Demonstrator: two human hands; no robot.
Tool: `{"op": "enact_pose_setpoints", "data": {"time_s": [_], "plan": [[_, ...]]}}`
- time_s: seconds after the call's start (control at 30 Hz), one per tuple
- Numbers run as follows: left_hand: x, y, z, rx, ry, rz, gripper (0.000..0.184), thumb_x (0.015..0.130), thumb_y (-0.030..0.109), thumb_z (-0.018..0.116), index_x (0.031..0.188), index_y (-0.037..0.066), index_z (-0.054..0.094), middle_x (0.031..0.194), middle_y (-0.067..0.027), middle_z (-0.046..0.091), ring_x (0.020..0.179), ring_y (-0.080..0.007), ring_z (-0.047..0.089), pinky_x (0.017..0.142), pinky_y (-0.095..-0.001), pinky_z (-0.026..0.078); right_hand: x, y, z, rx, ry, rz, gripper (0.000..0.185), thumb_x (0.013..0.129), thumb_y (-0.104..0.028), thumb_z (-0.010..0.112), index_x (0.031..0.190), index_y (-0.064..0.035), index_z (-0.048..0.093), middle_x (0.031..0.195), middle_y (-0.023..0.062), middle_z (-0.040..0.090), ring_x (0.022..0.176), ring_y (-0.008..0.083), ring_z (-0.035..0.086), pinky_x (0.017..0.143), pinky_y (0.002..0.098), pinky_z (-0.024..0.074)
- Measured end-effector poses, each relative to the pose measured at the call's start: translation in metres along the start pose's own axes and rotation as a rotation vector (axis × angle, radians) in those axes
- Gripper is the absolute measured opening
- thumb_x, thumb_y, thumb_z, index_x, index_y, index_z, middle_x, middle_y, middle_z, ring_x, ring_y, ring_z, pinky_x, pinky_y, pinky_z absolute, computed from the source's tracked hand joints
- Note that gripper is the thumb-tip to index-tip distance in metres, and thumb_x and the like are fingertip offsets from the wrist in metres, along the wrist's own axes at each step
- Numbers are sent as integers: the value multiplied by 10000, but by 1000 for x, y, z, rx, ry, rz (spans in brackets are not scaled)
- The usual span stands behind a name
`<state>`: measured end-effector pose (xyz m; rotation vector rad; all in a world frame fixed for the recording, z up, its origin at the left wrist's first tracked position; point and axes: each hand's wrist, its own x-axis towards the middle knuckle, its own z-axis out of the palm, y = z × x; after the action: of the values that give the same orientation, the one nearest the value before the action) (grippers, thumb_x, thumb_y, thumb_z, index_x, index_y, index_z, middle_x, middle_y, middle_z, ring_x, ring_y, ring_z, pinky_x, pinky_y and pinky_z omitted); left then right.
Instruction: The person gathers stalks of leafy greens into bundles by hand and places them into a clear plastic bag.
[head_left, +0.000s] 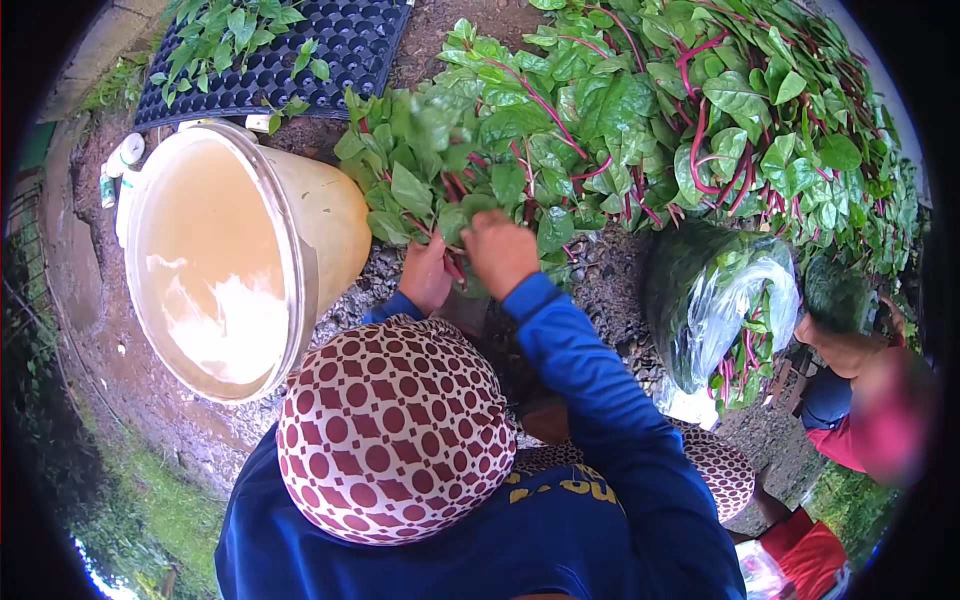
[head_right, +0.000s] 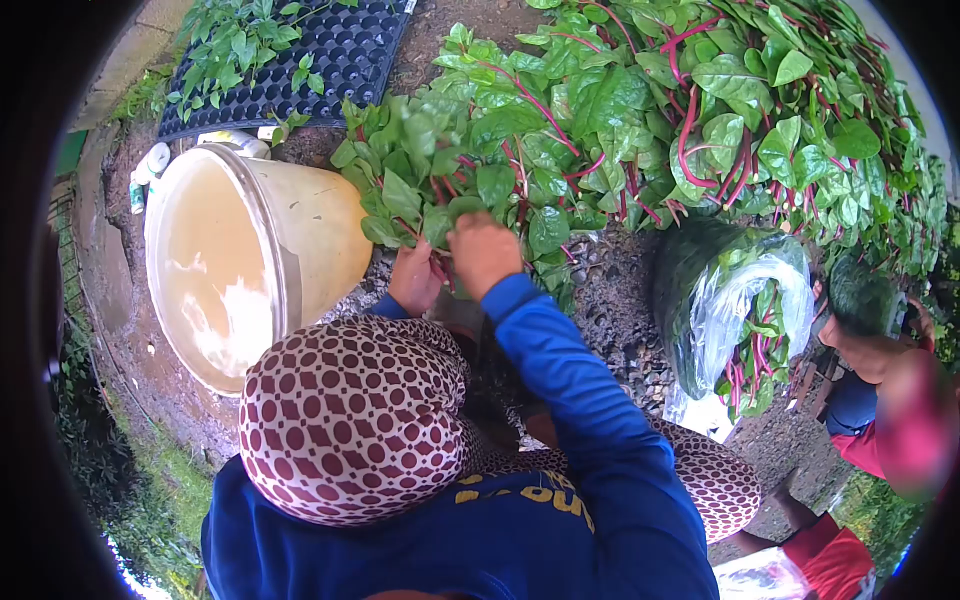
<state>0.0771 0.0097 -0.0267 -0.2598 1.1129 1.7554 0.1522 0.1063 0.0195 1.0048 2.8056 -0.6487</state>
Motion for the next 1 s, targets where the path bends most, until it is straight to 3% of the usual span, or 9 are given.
{"op": "enact_pose_setpoints", "data": {"time_s": [0.1,0.2,0.37,0.43,0.57,0.7,0.77,0.87,1.0], "plan": [[5,6,1,-47,-52,-121,179,905,155,572,1064,71,573,900,-30,635,741,-148,611,600,-275,494,-7,3,24,-40,-17,-114,260,839,-303,577,900,-53,618,887,146,613,797,285,633,668,383,517],[17,1,-26,-9,-146,-276,209,896,126,567,1097,71,556,944,-39,630,825,-173,621,686,-307,508,23,42,-18,304,-388,-242,349,806,-466,587,880,-136,674,832,140,633,822,322,624,719,437,502],[15,11,-22,-91,-199,-232,249,875,78,541,1123,49,543,1000,-77,623,949,-225,617,805,-362,524,99,123,-46,-101,258,434,260,840,-398,581,884,-167,693,944,154,665,922,314,628,810,429,496],[17,11,-28,-108,-198,-252,258,866,61,534,1123,40,544,1026,-86,620,978,-230,606,819,-364,521,112,137,-38,-166,130,494,263,833,-384,594,924,-154,682,978,150,662,956,303,622,829,418,491],[27,-2,-47,64,-182,-253,279,855,51,526,1133,26,537,1040,-86,619,955,-228,614,827,-366,522,111,140,-45,11,-8,445,319,815,-357,621,1018,-113,649,949,136,674,961,303,627,832,409,493],[23,-3,-43,51,-114,-254,244,843,58,530,1079,2,559,991,-85,633,878,-211,632,789,-366,532,90,131,-34,706,569,307,243,767,-174,708,973,-52,669,842,87,693,744,179,660,709,309,514],[24,-3,-39,-18,-115,-292,223,832,58,531,1043,-1,569,947,-82,640,824,-200,636,754,-362,538,70,104,-27,868,598,244,202,743,-113,727,924,-38,678,845,80,694,693,120,632,686,270,505],[31,-7,-41,-2,-147,-292,204,817,56,529,1011,7,571,889,-79,641,774,-196,628,708,-352,533,45,77,-6,410,507,48,234,704,-96,716,932,-59,675,925,99,677,815,291,646,746,376,521],[31,-8,-29,-32,-87,-326,170,794,49,558,960,25,585,841,-61,622,702,-175,605,640,-344,528,38,60,24,-20,268,117,211,745,-174,642,933,-81,660,903,87,615,870,280,596,733,391,510]]}}
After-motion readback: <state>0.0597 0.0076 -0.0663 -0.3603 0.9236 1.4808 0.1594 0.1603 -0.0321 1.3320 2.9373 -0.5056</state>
